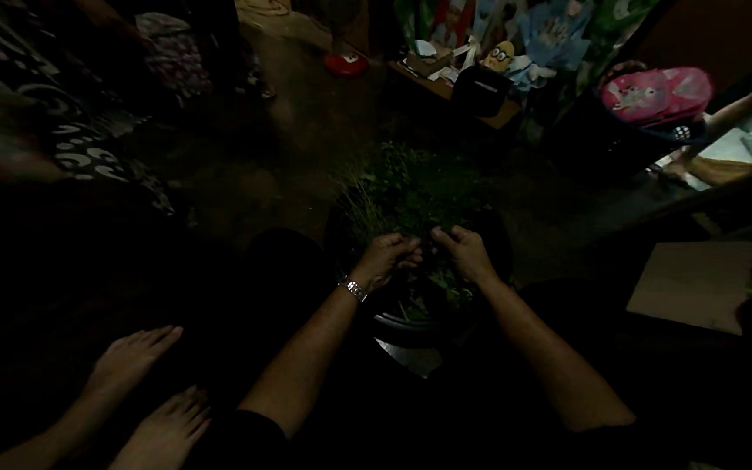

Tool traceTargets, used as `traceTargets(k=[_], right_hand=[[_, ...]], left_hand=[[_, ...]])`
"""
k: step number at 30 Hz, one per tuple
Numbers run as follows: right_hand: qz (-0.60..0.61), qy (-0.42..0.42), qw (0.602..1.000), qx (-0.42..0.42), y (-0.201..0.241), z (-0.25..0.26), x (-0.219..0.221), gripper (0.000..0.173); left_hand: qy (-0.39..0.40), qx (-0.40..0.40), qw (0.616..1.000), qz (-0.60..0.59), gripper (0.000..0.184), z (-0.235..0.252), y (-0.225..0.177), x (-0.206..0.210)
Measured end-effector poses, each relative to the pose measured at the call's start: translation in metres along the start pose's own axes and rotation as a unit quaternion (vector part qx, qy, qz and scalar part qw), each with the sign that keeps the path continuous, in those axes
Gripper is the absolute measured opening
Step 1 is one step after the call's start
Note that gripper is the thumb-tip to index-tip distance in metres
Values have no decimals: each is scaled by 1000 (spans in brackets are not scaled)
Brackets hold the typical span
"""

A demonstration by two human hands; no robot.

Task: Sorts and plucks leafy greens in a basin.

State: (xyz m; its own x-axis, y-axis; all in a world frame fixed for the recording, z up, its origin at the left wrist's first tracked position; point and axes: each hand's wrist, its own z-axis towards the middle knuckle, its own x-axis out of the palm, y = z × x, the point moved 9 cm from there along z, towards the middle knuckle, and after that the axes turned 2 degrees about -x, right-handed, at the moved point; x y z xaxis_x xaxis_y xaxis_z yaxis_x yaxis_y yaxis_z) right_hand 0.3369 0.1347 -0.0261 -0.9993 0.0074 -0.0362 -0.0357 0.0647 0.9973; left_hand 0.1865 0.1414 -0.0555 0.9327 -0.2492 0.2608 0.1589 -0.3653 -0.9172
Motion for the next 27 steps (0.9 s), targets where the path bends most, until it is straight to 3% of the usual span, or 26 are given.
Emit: traceTargets(k=[6,13,19,23,27], right_hand=[[16,24,1000,0,-1,0,4,12],[-100,37,993,-42,8,-2,11,30],[-183,31,981,-61,13,-3,10,11],[-184,43,980,-69,10,-3,11,22],[-216,55,972,-71,15,-3,13,15]], left_hand=[[-7,21,1000,-15,10,-1,-4,-1],[-8,29,998,64,9,2,-3,-1],[-2,18,998,64,9,2,0,1],[2,26,997,67,10,4,1,1],[11,17,997,79,10,2,1,3]])
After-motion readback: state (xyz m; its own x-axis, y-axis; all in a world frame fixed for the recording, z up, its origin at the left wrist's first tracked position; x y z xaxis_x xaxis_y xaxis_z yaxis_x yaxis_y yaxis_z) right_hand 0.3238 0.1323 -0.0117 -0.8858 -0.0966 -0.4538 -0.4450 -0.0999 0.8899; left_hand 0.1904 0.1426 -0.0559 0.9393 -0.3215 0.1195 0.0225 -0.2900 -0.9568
